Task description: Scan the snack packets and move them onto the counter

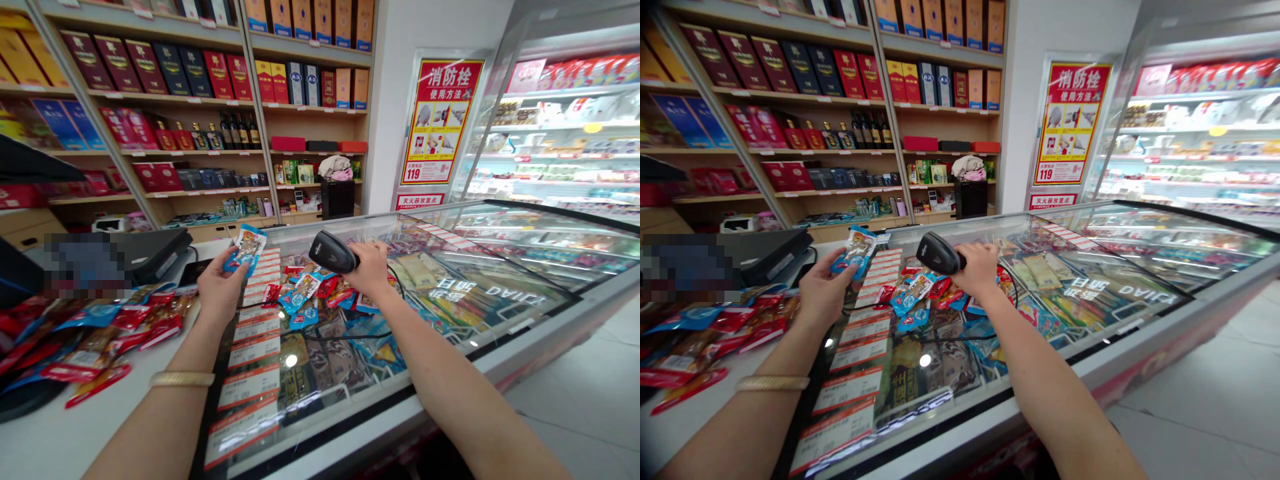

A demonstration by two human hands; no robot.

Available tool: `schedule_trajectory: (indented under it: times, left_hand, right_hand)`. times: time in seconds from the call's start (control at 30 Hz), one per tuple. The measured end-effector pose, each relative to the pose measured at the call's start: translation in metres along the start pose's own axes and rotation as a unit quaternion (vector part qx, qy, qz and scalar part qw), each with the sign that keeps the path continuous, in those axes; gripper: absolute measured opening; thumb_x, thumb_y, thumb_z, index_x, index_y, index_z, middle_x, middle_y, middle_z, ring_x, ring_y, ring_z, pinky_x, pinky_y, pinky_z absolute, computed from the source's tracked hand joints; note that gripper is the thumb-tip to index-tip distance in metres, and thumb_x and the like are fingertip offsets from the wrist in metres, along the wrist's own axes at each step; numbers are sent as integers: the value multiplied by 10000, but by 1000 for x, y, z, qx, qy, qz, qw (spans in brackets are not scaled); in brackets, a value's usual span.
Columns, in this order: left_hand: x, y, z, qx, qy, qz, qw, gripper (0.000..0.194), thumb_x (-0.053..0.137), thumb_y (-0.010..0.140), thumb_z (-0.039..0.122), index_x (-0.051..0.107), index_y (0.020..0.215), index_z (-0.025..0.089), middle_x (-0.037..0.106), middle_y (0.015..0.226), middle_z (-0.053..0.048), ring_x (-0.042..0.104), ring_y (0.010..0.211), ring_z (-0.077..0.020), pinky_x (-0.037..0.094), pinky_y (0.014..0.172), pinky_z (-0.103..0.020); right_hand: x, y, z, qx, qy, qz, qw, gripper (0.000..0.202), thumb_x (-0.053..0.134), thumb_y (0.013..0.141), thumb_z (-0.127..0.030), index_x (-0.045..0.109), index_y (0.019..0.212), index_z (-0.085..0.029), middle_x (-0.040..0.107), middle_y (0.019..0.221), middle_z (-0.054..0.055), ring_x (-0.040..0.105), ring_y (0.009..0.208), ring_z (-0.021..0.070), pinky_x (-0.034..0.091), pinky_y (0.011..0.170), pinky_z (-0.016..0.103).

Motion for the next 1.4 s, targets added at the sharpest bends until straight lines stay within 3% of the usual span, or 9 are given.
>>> schedule_trajectory:
  times: [0.07, 0.2, 0.3, 0.4, 0.7, 0.9, 1.13, 1.3, 1.4]
  left_hand:
    - [8, -3, -4, -111, -147, -14, 983, 275, 630, 772, 19, 689, 1015, 134, 659, 822, -35, 601, 641, -86, 529, 572, -158]
    - [25, -17, -7, -323, -364, -41, 873, 300, 330, 882, -45, 584, 890, 115, 534, 718, -23, 472, 488, -41, 423, 439, -105]
    - [34, -26, -5, -378, -425, -63, 820, 336, 235, 900, -53, 503, 842, 142, 438, 677, 20, 386, 422, -33, 349, 380, -109]
    - [42, -36, -5, -400, -429, -86, 805, 311, 241, 905, -47, 454, 817, 162, 413, 676, 32, 373, 412, -33, 331, 372, -119]
    - [52, -46, -21, -415, -338, -76, 841, 282, 320, 823, -74, 524, 875, 113, 451, 720, -6, 363, 428, -33, 336, 382, -125]
    - [54, -48, -25, -412, -306, -96, 853, 289, 360, 779, -77, 568, 875, 98, 463, 712, -19, 383, 456, -38, 347, 402, -119]
    - [51, -45, -28, -402, -287, -100, 863, 276, 386, 809, -51, 611, 870, 97, 490, 690, -25, 398, 478, -57, 374, 400, -129]
    - [49, -39, -29, -294, -198, -77, 932, 180, 517, 816, -1, 668, 826, 98, 576, 674, -41, 519, 548, -87, 478, 493, -163]
    - [54, -41, -33, -207, -87, -104, 969, 135, 634, 804, 105, 730, 899, 103, 663, 720, -54, 584, 607, -123, 533, 582, -233]
  right_hand:
    - [-1, 0, -2, -6, 7, 5, 1000, 292, 710, 699, -340, 739, 969, -232, 774, 976, 82, 643, 952, 276, 290, 911, 401]
    - [0, -1, -8, -28, 25, -6, 999, 292, 710, 686, -338, 736, 956, -228, 775, 1000, 77, 642, 950, 263, 286, 907, 398]
    - [0, -1, -12, -50, 44, -15, 998, 278, 703, 682, -318, 735, 941, -222, 770, 957, 69, 643, 935, 256, 282, 915, 398]
    - [-1, -2, -18, -73, 61, -18, 995, 286, 697, 671, -313, 737, 938, -218, 761, 917, 66, 641, 909, 255, 279, 911, 404]
    - [-4, -6, -39, -126, 80, -45, 988, 272, 687, 705, -351, 730, 947, -233, 764, 916, 53, 622, 904, 236, 255, 917, 405]
    - [-1, -6, -38, -109, 66, -72, 989, 288, 694, 702, -354, 732, 964, -241, 772, 957, 51, 627, 938, 239, 259, 931, 409]
    - [-1, -6, -36, -106, 50, -62, 991, 286, 684, 701, -348, 736, 962, -244, 768, 960, 50, 632, 925, 238, 269, 935, 409]
    - [-7, -2, -19, -59, 39, -10, 997, 288, 690, 701, -334, 740, 963, -227, 762, 940, 62, 640, 923, 248, 276, 925, 396]
    - [-10, 2, 0, -9, 20, 27, 999, 270, 686, 728, -353, 738, 953, -213, 766, 946, 81, 645, 925, 263, 288, 902, 392]
Point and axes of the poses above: each hand's wrist, its own y-axis towards the middle knuckle, its own x-axis out of the palm, z = x × y, the point moved 6 cm from there along y, towards the middle knuckle
